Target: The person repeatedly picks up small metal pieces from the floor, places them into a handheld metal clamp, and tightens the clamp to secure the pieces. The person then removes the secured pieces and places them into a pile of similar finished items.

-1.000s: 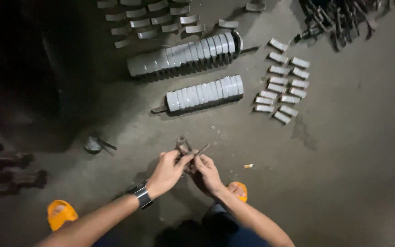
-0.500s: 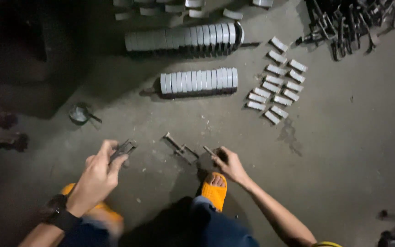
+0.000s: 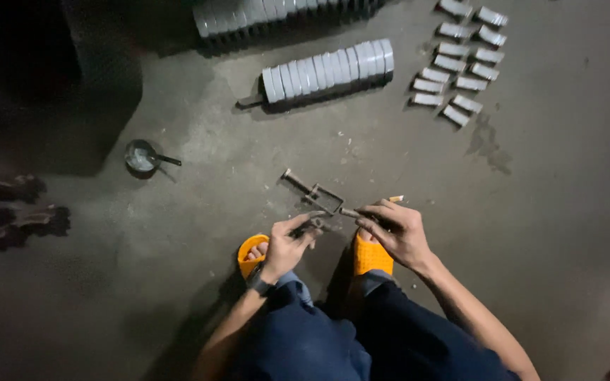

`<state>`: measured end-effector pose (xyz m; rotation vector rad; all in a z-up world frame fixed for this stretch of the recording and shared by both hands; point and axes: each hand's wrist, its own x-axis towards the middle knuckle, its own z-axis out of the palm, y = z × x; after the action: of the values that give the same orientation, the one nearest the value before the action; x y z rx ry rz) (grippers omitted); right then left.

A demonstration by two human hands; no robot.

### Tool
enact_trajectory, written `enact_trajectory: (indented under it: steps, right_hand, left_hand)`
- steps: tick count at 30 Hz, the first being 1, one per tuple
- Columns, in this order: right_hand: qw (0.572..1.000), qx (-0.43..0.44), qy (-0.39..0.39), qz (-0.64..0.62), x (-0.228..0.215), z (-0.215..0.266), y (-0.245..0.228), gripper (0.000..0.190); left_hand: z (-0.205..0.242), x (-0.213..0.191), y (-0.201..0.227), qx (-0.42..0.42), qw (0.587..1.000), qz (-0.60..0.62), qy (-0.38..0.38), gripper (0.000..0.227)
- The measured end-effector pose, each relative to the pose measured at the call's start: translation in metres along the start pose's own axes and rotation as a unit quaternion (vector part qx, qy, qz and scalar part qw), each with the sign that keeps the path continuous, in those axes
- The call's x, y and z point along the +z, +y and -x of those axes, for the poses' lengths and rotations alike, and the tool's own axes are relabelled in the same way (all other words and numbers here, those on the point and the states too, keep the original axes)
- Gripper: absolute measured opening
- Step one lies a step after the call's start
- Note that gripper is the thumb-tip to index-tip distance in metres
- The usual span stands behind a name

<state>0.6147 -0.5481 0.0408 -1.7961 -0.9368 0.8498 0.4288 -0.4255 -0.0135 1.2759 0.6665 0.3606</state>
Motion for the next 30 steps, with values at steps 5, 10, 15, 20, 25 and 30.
enact_trajectory:
  steps: [5,10,15,20,25,30]
  right_hand:
    - [0.999,0.005,-0.004,0.033,0.038,-0.001,-0.018,0.01]
    - [0.994,-0.03,-0.073,0.074,0.069,-0.016,-0.037,0.011]
    - [0.918,0.127,-0.33,0.178,0.094,-0.018,-0.033,0.012]
    - [0.932,0.145,-0.331,0.033,0.117,-0.025,-0.011,0.017]
    - [0.971,0.089,-0.141,0.171,0.116,-0.042,0.0,0.024]
    - [0.835,0.136,-0.142,0.513,0.135,-0.018,0.07,0.061]
  left_hand:
    - [-0.006,-0.017,0.009,-0.042,0.998,0.047,-0.031,0.017]
    - [0.003,-0.057,0.005,-0.048,0.998,0.01,-0.042,0.02]
    - [0.01,-0.093,0.031,-0.007,0.957,-0.182,-0.224,0.014]
    - [0.026,-0.097,0.016,0.002,0.949,-0.226,-0.22,0.011]
    - [0.012,-0.121,-0.017,-0.167,0.968,-0.184,-0.032,0.008]
    - [-0.016,-0.153,-0.042,-0.041,0.909,-0.39,0.14,0.024]
